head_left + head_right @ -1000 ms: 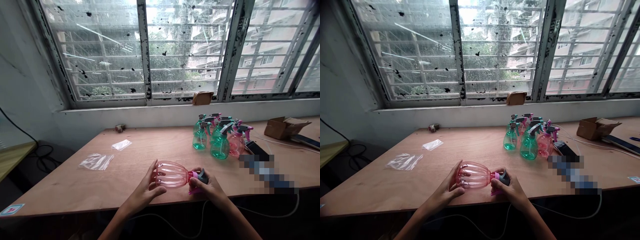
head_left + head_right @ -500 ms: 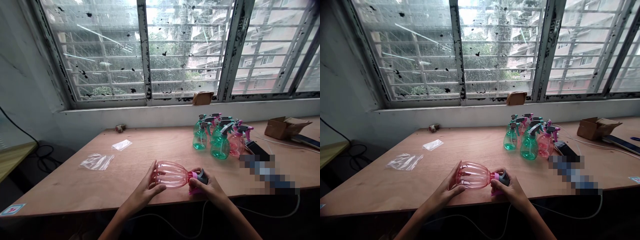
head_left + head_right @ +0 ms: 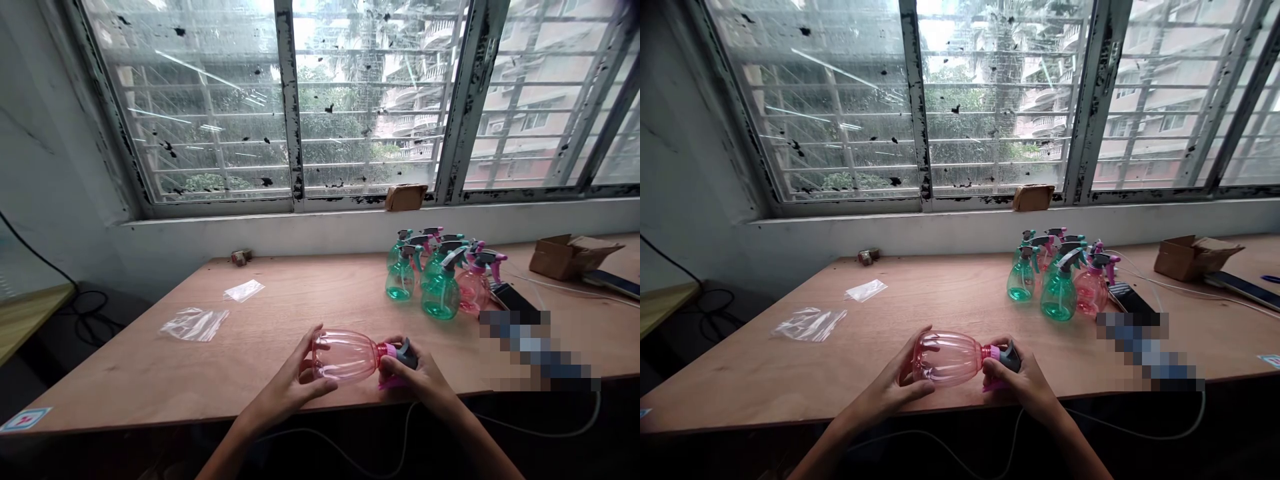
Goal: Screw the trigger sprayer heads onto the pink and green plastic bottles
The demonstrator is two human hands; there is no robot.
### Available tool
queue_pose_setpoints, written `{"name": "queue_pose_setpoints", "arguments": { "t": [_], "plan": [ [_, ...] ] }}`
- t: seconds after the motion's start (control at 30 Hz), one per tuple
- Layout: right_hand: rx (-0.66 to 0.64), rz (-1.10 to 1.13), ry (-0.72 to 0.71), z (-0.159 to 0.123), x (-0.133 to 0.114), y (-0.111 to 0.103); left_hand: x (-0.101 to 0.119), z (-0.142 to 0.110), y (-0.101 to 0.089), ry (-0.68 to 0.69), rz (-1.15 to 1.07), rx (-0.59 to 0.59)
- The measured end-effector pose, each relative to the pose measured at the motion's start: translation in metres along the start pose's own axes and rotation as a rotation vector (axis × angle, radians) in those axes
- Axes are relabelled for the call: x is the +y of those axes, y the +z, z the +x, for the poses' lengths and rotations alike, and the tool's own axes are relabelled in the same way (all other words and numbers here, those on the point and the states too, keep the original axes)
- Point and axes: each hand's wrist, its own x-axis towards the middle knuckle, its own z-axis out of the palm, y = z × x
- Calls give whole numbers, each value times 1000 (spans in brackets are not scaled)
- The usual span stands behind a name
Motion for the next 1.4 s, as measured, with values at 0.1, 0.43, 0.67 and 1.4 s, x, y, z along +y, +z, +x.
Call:
{"name": "queue_pose_setpoints", "arguments": {
  "t": [0.1,0.43,0.67,1.4],
  "plan": [
    [2,6,-8,0,0,0,-2,-1,0,63,3,-34],
    [-15,11,43,-1,-3,1,5,-3,0,11,59,-19],
    [-7,5,20,-2,-4,1,-2,-1,0,114,78,-26],
    [-13,31,-10,-1,1,1,2,-2,-1,12,33,-12]
  ]
}}
